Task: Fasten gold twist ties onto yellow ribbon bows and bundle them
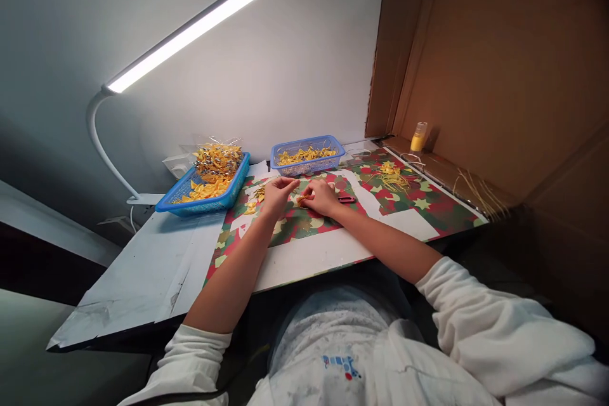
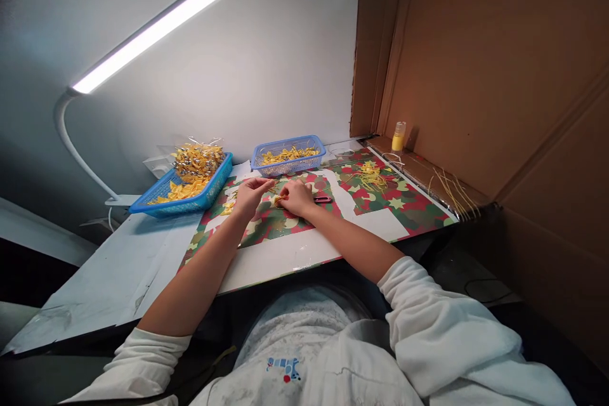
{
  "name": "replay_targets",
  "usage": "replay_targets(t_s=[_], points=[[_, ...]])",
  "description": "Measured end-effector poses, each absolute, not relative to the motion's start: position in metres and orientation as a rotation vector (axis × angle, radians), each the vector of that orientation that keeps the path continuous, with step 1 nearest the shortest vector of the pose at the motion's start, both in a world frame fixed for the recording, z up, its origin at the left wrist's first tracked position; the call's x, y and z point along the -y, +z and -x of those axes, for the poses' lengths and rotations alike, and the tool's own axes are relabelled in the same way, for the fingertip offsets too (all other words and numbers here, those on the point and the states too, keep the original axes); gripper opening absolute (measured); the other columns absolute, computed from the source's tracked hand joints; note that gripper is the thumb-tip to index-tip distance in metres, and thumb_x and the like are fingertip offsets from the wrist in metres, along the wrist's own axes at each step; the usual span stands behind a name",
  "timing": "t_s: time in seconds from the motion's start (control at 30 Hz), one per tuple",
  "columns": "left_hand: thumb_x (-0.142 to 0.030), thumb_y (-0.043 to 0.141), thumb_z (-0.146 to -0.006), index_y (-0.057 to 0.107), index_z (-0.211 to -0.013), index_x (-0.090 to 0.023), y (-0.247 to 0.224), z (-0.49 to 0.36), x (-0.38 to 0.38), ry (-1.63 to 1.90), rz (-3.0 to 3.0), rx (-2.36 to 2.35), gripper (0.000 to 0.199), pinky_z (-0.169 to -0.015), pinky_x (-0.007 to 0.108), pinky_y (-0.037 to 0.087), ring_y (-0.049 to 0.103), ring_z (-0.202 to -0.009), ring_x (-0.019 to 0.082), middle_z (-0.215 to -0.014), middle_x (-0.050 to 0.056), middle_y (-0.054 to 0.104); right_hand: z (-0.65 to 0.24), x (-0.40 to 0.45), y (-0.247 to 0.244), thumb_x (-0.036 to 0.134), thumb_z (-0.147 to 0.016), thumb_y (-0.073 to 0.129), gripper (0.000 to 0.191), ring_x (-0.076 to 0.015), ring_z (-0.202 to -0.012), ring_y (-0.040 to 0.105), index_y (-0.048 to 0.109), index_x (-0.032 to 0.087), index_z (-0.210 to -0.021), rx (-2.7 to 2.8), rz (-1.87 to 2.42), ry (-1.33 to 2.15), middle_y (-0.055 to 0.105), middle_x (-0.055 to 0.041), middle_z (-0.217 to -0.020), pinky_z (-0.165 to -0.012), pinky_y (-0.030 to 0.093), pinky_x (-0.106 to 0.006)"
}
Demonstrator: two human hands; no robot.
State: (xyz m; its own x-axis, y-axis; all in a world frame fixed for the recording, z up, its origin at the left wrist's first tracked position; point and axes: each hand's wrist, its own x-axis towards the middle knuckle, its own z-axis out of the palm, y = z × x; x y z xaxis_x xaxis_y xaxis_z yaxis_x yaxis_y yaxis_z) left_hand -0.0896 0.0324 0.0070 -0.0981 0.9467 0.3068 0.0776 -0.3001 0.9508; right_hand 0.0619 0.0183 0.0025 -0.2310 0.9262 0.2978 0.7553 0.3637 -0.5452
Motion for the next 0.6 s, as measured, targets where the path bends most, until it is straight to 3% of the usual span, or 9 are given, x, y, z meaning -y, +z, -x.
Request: replay_targets(t_s=[0.1,0.3,0.43,0.6], points=[[-0.050,0.084,-0.050,0.067,-0.066,-0.017,0.006,0.097,-0.036,1.519,-1.418,-1.210,0.040,-0.063,0.029,0.048,0.062,-0.066,0.017,-0.067,0.005,0.069,-0.089,-0.022,0.017,0.036,-0.074,0.072,0.021,-0.0172,-0.093,0.060,0.067,0.019,-0.086,2.096,1.395,0.384,0.070,-0.0024,-0.097,-0.079,0.038,-0.029],[-0.055,0.082,-0.052,0.065,-0.068,-0.017,0.001,0.102,-0.041,1.458,-1.407,-1.257,0.045,-0.059,0.027,0.046,0.062,-0.065,0.017,-0.067,0.005,0.068,-0.135,-0.028,0.037,0.040,-0.057,0.084,0.029,-0.0178,-0.075,0.060,0.064,0.019,-0.064,2.372,1.687,0.450,0.068,-0.0012,-0.073,-0.064,0.036,-0.027],[-0.057,0.083,-0.050,0.061,-0.068,-0.018,0.000,0.103,-0.041,1.405,-1.328,-1.228,0.048,-0.058,0.026,0.048,0.065,-0.068,0.018,-0.067,0.004,0.067,-0.134,-0.023,0.039,0.033,-0.066,0.079,0.020,-0.0164,-0.066,0.059,0.065,0.019,-0.061,2.461,1.750,0.572,0.067,-0.0022,-0.067,-0.059,0.034,-0.027],[-0.052,0.086,-0.047,0.058,-0.069,-0.017,0.001,0.103,-0.040,1.375,-1.164,-1.209,0.049,-0.059,0.024,0.051,0.066,-0.069,0.016,-0.068,0.002,0.065,-0.133,-0.022,0.036,0.025,-0.075,0.070,0.016,-0.0172,-0.067,0.060,0.067,0.018,-0.061,2.483,1.745,0.517,0.067,-0.0049,-0.065,-0.059,0.035,-0.027]])
